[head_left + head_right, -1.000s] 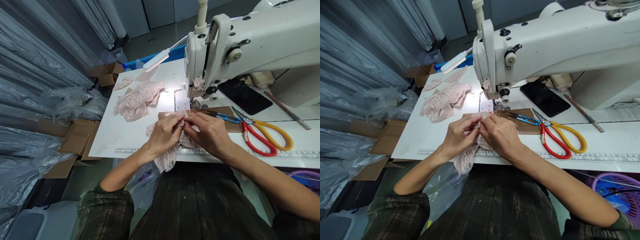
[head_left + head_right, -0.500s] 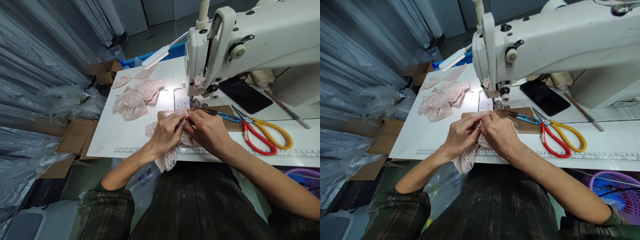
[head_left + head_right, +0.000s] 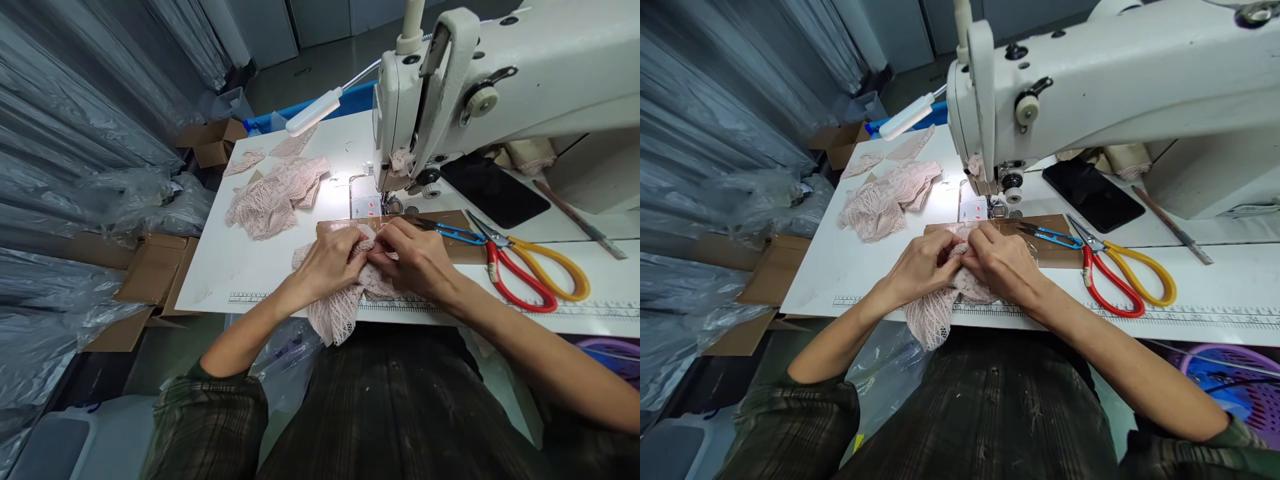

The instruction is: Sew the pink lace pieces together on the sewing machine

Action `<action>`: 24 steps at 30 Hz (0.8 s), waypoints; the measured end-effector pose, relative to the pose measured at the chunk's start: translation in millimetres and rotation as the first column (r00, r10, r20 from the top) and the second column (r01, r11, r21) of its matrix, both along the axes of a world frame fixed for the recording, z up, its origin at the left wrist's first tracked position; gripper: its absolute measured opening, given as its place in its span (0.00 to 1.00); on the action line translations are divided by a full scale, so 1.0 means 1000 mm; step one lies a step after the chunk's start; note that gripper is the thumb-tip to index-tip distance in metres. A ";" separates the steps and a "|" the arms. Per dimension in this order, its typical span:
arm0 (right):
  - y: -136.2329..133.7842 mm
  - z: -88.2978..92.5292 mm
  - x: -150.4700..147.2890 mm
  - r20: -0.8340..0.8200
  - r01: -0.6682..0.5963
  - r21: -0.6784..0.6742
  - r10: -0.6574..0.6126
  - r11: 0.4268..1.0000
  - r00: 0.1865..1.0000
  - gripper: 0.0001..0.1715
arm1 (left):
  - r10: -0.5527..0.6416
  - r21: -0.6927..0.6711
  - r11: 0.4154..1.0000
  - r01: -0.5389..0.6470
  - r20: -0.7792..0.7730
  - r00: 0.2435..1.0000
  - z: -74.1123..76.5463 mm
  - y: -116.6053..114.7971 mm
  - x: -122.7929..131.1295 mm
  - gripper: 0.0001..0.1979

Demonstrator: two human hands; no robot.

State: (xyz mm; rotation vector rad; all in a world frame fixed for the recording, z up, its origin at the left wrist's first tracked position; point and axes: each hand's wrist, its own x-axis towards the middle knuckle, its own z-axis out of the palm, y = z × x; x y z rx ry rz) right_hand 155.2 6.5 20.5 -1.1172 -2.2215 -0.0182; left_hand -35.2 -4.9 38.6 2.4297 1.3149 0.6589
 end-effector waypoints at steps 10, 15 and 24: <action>-0.038 0.005 0.039 -0.050 -0.090 -0.170 0.082 0.981 0.995 0.11 | 0.133 -0.142 0.986 -0.082 0.401 0.906 -0.036 0.000 0.000 0.11; -0.057 -0.005 0.114 0.148 0.261 -0.037 -0.253 0.965 0.956 0.22 | 0.064 -0.063 0.997 -0.041 0.420 0.905 -0.039 0.001 -0.002 0.10; -0.058 -0.022 0.154 0.423 0.401 -0.111 -0.322 0.909 0.847 0.32 | -0.003 0.064 0.998 -0.027 0.422 0.907 -0.046 0.002 -0.002 0.09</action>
